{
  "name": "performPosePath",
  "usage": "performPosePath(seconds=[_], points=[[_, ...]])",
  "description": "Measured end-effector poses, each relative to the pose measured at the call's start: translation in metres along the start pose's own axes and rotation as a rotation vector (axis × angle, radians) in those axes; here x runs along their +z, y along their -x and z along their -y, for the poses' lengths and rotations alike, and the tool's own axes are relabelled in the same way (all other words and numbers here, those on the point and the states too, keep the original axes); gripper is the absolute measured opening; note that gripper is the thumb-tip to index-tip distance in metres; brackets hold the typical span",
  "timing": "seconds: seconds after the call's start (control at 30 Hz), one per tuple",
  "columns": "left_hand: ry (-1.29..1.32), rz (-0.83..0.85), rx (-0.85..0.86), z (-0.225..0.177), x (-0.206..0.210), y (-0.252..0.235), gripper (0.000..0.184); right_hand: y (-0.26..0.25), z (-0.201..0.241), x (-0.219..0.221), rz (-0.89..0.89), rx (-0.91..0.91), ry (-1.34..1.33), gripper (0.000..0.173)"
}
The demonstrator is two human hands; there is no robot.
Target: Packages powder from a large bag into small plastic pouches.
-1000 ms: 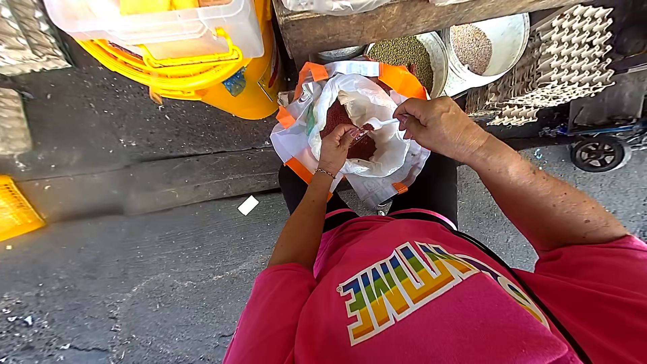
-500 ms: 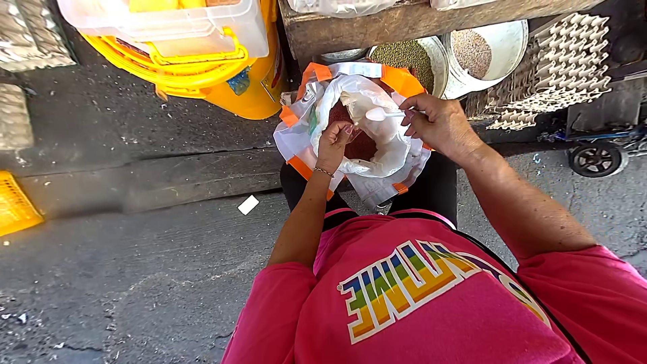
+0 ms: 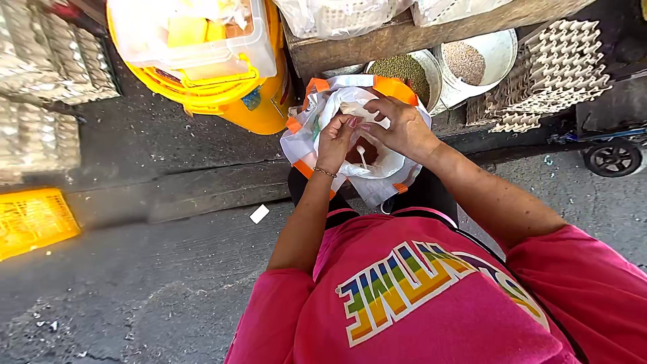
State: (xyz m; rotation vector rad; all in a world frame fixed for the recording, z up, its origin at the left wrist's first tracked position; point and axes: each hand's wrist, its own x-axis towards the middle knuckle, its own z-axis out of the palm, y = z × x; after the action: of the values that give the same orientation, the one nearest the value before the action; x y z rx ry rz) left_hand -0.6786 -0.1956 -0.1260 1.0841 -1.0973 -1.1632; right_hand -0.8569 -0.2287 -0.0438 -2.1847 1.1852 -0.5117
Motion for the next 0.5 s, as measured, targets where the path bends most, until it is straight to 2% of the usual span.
performPosePath(seconds=[0.1,0.2,0.33,0.4,0.5], points=[[0.028,0.016,0.004,-0.025,0.006,0.002,0.015,-0.006,0.018,-0.013,-0.047,-0.096,0.063,0.02],[0.063,0.106,0.009,-0.044,0.01,0.008,0.023,-0.008,0.035,-0.029,-0.102,-0.149,0.061,0.022],[0.004,0.308,0.002,-0.049,0.017,0.023,0.05,-0.007,0.056,-0.063,-0.206,-0.123,0.039,0.027],[-0.023,0.337,-0.014,-0.047,0.021,0.033,0.049,-0.008,0.058,-0.079,-0.262,-0.116,0.048,0.027],[-0.045,0.375,-0.028,-0.05,0.026,0.051,0.032,-0.005,0.061,-0.099,-0.293,-0.093,0.069,0.029]])
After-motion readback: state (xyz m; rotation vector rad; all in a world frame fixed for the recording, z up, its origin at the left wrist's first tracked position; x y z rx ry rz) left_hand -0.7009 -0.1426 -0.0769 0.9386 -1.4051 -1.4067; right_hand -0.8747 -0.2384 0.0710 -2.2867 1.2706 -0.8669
